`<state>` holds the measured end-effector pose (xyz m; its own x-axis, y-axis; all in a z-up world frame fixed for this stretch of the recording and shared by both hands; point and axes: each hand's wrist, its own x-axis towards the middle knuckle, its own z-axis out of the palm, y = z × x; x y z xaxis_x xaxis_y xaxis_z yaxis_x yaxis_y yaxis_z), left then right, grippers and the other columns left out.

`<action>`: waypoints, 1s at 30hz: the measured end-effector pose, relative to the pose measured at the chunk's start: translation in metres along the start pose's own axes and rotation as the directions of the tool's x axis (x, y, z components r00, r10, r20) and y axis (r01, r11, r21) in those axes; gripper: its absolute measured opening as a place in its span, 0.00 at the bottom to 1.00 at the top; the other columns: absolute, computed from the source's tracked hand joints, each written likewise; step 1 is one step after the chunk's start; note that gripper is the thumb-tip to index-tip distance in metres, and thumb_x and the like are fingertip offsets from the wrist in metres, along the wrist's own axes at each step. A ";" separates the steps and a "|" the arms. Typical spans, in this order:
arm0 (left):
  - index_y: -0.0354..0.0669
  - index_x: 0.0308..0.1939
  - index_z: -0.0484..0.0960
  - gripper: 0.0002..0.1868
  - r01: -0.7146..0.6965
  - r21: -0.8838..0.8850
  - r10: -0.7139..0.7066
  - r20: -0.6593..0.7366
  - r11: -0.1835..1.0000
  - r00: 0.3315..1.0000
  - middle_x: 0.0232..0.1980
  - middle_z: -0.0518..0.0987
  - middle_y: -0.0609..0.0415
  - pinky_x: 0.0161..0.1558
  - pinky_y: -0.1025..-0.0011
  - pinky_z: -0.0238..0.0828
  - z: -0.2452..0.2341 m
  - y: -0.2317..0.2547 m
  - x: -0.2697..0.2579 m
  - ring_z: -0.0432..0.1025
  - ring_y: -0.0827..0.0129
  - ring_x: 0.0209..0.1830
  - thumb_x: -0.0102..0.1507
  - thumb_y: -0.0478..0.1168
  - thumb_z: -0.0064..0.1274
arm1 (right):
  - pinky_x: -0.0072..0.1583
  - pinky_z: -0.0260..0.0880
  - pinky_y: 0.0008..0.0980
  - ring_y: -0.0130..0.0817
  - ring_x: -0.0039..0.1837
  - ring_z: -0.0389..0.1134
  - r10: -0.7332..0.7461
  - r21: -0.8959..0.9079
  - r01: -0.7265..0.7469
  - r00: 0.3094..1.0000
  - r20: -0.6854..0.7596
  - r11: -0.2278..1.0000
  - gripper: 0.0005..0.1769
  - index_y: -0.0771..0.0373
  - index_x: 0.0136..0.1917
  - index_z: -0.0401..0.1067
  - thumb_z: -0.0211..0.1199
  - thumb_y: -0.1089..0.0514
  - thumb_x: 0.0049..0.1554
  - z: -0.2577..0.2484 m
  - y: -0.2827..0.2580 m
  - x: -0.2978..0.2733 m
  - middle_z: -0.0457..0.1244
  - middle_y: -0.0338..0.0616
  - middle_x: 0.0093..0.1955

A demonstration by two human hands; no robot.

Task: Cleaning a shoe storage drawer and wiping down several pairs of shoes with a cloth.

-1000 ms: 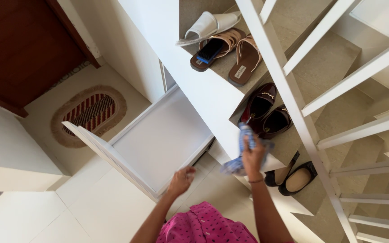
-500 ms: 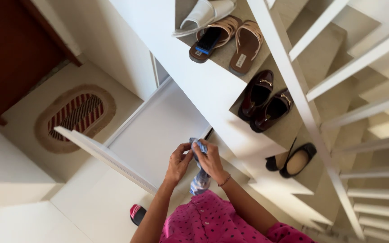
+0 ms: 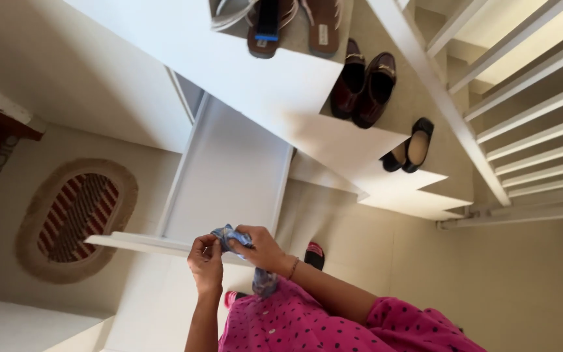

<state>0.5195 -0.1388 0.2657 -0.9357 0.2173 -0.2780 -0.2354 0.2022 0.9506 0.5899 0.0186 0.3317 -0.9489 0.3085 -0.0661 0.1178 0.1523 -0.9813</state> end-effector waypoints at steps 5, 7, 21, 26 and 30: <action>0.34 0.44 0.79 0.04 -0.032 -0.053 0.029 -0.054 0.998 0.998 0.38 0.80 0.55 0.41 0.75 0.75 -0.029 -0.009 0.015 0.74 0.76 0.36 0.65 0.30 0.55 | 0.43 0.66 0.34 0.28 0.39 0.62 -0.024 0.018 0.026 0.995 -0.096 1.000 0.09 0.67 0.51 0.72 0.62 0.59 0.62 0.017 0.018 0.003 0.64 0.48 0.36; 0.34 0.44 0.79 0.05 -0.071 -0.073 0.064 -0.104 0.995 0.993 0.37 0.80 0.55 0.40 0.75 0.76 -0.033 0.001 0.023 0.74 0.76 0.35 0.65 0.30 0.56 | 0.45 0.68 0.33 0.27 0.43 0.63 -0.140 0.038 0.145 0.984 -0.110 0.989 0.08 0.67 0.53 0.71 0.61 0.61 0.62 0.013 0.028 0.020 0.66 0.48 0.39; 0.35 0.42 0.80 0.05 -0.191 -0.026 0.183 -0.171 0.981 0.968 0.30 0.79 0.55 0.37 0.74 0.76 -0.012 0.091 0.048 0.75 0.74 0.30 0.66 0.34 0.52 | 0.48 0.68 0.28 0.29 0.47 0.65 -0.594 -0.179 0.567 0.778 -0.205 0.804 0.09 0.69 0.53 0.71 0.64 0.67 0.58 -0.084 -0.097 0.189 0.63 0.44 0.49; 0.35 0.42 0.79 0.05 -0.205 -0.012 0.199 -0.188 0.979 0.962 0.27 0.80 0.56 0.35 0.76 0.73 0.005 0.086 0.057 0.75 0.75 0.28 0.66 0.34 0.52 | 0.40 0.60 0.26 0.23 0.35 0.58 -0.378 -0.056 0.375 0.897 -0.231 0.925 0.16 0.67 0.39 0.72 0.67 0.54 0.62 -0.098 -0.119 0.209 0.62 0.35 0.32; 0.35 0.43 0.80 0.04 -0.194 0.013 0.193 -0.147 0.981 0.970 0.28 0.81 0.56 0.33 0.77 0.71 0.023 0.076 0.062 0.75 0.77 0.28 0.66 0.33 0.52 | 0.35 0.51 0.29 0.24 0.30 0.51 -0.206 -0.126 0.178 0.940 -0.271 0.976 0.30 0.69 0.28 0.63 0.68 0.49 0.62 -0.107 -0.071 0.203 0.51 0.38 0.23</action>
<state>0.4500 -0.0885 0.3177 -0.9919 0.1091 -0.0655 -0.0466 0.1683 0.9846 0.4207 0.1707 0.4076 -0.8370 0.5134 0.1895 -0.0170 0.3218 -0.9467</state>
